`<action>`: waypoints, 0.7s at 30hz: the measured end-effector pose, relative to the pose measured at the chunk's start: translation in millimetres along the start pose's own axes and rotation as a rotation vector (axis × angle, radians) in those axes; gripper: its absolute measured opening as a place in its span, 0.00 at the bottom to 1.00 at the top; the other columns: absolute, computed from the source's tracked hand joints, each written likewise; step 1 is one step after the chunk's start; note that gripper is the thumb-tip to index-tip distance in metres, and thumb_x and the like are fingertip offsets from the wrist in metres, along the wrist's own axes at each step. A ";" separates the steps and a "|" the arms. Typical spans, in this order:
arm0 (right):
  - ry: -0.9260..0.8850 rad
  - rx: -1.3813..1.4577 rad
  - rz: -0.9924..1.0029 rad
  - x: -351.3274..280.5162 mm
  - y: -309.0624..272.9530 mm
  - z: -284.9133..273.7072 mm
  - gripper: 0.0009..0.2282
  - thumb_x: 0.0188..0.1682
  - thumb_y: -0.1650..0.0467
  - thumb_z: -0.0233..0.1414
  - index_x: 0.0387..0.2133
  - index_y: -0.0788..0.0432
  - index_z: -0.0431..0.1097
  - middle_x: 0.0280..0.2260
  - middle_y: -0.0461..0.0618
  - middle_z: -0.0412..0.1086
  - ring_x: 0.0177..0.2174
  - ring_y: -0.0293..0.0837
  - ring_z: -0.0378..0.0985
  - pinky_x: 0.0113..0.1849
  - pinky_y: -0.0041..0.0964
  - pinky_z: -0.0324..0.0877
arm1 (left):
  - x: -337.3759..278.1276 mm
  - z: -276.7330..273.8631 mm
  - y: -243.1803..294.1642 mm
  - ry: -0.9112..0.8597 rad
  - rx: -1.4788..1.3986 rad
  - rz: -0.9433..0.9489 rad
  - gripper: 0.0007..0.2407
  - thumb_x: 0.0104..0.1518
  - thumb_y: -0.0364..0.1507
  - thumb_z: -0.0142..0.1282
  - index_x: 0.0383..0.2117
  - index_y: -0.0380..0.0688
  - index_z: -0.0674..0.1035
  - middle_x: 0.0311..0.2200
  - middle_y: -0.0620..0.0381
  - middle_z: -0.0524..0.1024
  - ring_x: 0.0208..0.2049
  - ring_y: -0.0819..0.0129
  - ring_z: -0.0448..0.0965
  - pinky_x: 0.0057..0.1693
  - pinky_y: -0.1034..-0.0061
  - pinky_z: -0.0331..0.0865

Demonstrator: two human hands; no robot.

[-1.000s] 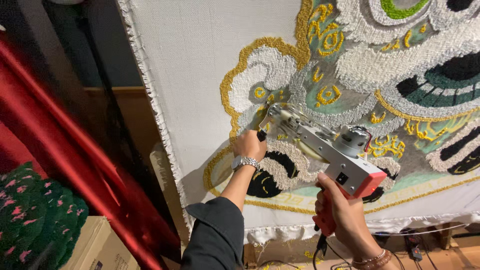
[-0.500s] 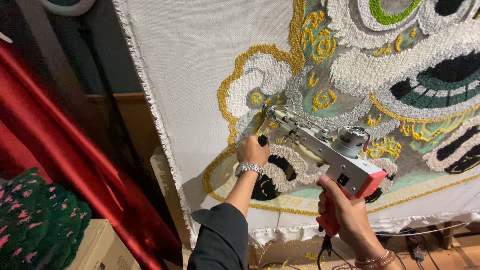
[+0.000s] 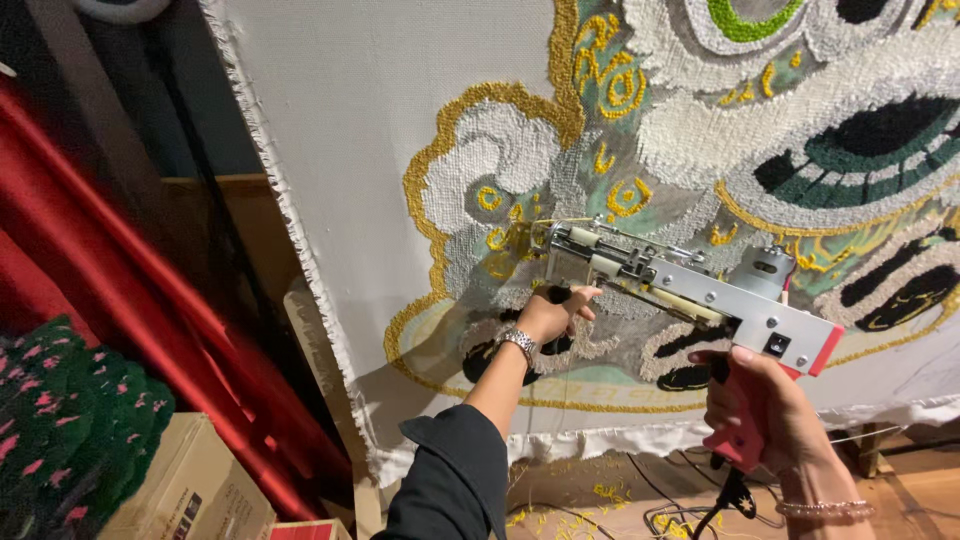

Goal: The person uses a handheld tufting gun to apply yellow yarn onto a large canvas, following a pre-drawn design. They guide the tool along the pattern while feeding yarn into the device.

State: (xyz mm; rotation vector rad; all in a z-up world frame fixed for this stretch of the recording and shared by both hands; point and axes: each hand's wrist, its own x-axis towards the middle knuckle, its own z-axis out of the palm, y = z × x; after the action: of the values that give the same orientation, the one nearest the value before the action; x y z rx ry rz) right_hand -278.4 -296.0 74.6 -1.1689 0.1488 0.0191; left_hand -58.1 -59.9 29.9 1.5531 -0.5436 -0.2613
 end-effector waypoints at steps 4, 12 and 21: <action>0.000 0.006 -0.048 -9.9 11.7 -20.1 0.27 0.47 0.56 0.49 0.49 0.68 0.70 0.14 0.42 0.55 0.14 0.38 0.57 0.18 0.38 0.60 | -2.0 10.5 -6.1 0.050 0.071 0.000 0.15 0.57 0.45 0.59 0.32 0.49 0.88 0.19 0.57 0.80 0.16 0.75 0.71 0.27 0.74 0.67; -0.061 0.128 -0.056 -11.0 33.6 -33.6 0.25 0.46 0.57 0.51 0.48 0.67 0.70 0.15 0.42 0.57 0.16 0.38 0.59 0.16 0.36 0.56 | -17.5 13.3 7.8 0.177 0.270 0.040 0.19 0.56 0.46 0.63 0.31 0.40 0.89 0.17 0.59 0.76 0.18 0.75 0.68 0.28 0.74 0.63; 0.030 0.004 -0.100 -14.5 46.1 -37.7 0.24 0.48 0.59 0.48 0.49 0.70 0.70 0.15 0.44 0.56 0.16 0.40 0.58 0.21 0.37 0.57 | -25.3 26.5 -3.3 0.066 0.076 0.029 0.26 0.51 0.48 0.64 0.54 0.48 0.81 0.47 0.51 0.84 0.35 0.74 0.85 0.39 0.78 0.80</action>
State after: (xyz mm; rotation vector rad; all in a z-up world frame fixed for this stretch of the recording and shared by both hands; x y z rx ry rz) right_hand -301.0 -311.7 19.9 -1.1719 0.1166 -0.0868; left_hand -92.0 -70.7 20.7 1.6201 -0.5282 -0.1683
